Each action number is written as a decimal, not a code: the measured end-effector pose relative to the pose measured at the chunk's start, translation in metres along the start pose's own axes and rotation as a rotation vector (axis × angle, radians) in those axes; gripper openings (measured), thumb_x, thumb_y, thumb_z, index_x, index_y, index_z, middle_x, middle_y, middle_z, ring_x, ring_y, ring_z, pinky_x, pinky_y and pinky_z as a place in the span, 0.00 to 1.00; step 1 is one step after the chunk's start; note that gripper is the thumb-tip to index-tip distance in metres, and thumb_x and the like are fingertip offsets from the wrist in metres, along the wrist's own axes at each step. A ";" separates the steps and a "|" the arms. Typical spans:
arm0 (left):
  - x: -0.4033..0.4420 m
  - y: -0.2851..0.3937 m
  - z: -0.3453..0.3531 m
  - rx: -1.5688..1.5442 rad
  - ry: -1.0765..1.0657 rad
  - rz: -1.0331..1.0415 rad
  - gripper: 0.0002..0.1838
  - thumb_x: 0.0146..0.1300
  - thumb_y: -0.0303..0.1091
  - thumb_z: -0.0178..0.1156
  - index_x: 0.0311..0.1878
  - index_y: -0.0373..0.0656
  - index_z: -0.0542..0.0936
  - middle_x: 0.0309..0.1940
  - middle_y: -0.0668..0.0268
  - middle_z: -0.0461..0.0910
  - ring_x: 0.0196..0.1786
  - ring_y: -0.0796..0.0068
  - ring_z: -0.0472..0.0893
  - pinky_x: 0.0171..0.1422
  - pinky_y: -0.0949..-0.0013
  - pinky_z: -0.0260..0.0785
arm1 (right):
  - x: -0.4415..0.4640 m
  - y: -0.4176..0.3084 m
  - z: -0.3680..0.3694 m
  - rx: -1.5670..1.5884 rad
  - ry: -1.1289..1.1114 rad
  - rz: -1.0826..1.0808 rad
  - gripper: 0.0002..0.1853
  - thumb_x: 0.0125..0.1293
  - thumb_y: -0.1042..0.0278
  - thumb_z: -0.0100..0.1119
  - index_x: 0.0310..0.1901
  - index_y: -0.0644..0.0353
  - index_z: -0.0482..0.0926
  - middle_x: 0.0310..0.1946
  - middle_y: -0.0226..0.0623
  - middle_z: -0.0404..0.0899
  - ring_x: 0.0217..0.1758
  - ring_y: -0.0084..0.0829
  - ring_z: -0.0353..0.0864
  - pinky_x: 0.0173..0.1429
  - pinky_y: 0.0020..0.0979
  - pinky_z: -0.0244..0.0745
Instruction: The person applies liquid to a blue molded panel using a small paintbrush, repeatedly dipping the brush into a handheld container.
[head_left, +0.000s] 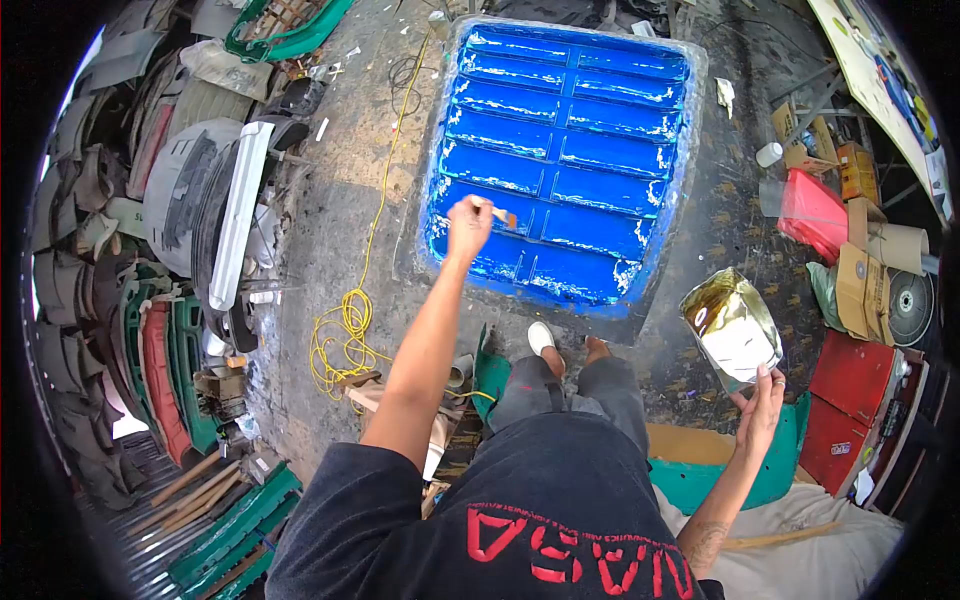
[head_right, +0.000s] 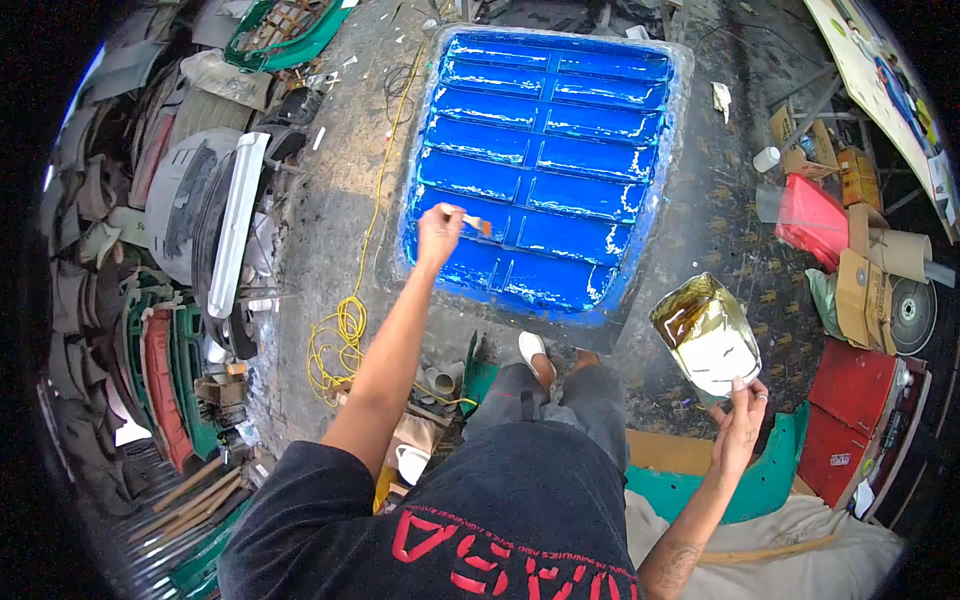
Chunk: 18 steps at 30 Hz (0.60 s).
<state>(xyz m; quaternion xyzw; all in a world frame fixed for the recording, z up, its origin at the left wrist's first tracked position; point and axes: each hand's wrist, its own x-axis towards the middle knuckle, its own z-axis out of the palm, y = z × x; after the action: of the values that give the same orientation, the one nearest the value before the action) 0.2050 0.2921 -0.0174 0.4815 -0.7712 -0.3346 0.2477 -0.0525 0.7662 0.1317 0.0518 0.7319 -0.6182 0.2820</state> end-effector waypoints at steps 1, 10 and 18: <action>-0.002 0.000 0.012 -0.121 -0.018 0.011 0.11 0.63 0.32 0.58 0.31 0.34 0.81 0.23 0.52 0.82 0.25 0.62 0.83 0.31 0.61 0.73 | 0.004 -0.001 0.000 -0.003 -0.015 0.004 0.27 0.64 0.50 0.63 0.55 0.57 0.65 0.55 0.37 0.70 0.58 0.29 0.71 0.50 0.44 0.75; 0.021 -0.024 -0.039 0.293 0.100 0.025 0.11 0.63 0.30 0.56 0.29 0.33 0.80 0.23 0.51 0.81 0.27 0.58 0.82 0.33 0.60 0.72 | 0.042 -0.023 0.019 -0.030 -0.119 0.013 0.24 0.65 0.57 0.63 0.55 0.56 0.64 0.53 0.33 0.71 0.55 0.26 0.71 0.46 0.36 0.76; -0.003 0.120 -0.056 -0.205 0.020 -0.053 0.10 0.68 0.31 0.56 0.42 0.36 0.83 0.27 0.66 0.81 0.30 0.81 0.77 0.35 0.74 0.69 | 0.069 -0.050 0.091 -0.192 -0.317 -0.141 0.28 0.59 0.66 0.70 0.55 0.65 0.65 0.49 0.40 0.74 0.51 0.28 0.74 0.55 0.31 0.71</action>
<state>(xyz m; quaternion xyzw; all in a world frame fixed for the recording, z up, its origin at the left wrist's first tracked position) 0.1760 0.3168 0.1098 0.4774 -0.7173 -0.4133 0.2945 -0.0998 0.6503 0.1360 -0.1250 0.7356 -0.5642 0.3533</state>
